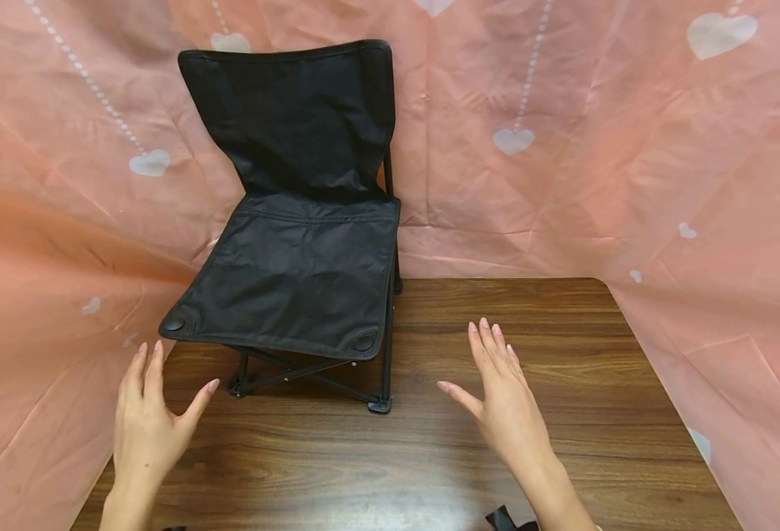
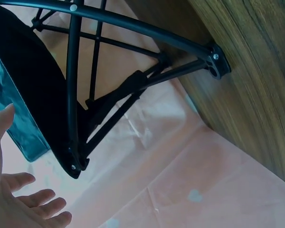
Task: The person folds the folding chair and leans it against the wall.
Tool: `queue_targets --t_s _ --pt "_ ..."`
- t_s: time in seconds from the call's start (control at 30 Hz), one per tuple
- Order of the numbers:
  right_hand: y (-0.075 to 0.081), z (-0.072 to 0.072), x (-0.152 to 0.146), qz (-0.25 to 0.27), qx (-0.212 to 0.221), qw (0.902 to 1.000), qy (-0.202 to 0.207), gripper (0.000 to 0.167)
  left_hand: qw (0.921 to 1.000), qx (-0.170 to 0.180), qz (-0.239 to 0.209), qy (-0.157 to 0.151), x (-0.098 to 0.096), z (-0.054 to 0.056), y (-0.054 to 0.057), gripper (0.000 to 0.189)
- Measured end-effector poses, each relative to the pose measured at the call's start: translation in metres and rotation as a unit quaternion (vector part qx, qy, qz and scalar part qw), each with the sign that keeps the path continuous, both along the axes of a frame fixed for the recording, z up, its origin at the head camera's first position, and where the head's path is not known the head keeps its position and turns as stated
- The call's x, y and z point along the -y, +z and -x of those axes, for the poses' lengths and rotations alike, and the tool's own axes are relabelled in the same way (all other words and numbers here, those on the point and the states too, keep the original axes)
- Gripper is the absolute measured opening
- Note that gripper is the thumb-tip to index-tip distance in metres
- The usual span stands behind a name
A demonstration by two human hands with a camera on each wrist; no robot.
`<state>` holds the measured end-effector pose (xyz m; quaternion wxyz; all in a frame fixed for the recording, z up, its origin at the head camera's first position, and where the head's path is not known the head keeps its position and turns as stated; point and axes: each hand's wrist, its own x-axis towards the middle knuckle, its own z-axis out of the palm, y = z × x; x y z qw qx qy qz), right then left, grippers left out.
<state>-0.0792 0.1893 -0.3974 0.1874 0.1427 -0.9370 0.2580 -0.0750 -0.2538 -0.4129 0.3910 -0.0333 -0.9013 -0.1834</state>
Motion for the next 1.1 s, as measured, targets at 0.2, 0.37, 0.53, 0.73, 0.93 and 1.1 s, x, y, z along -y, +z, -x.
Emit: queue_targets --t_s 0.2,0.37,0.53,0.73,0.93,1.1 --pt "-0.002 0.005 0.004 0.031 -0.127 0.9902 0.049 0.075 0.9996 0.021 -0.019 0.001 0.008 0.002 0.003 0.087" --pt "-0.003 0.006 0.005 0.040 -0.169 0.9827 0.065 0.068 0.9968 0.065 -0.046 0.002 0.012 0.002 0.007 0.086" --pt "-0.002 0.006 0.008 0.057 -0.171 0.9801 0.083 0.055 0.9979 0.041 -0.044 -0.023 0.017 0.004 0.006 0.081" --pt "0.001 0.010 0.015 0.072 -0.196 0.9724 0.105 0.045 0.9983 0.019 -0.033 -0.044 0.024 0.008 0.003 0.078" --pt "0.003 0.015 0.024 0.094 -0.199 0.9689 0.114 0.038 0.9960 0.041 -0.062 -0.050 0.027 0.021 0.003 0.078" --pt "0.004 0.018 0.031 0.106 -0.194 0.9665 0.129 0.041 0.9952 0.040 -0.060 -0.066 0.029 0.029 0.004 0.079"
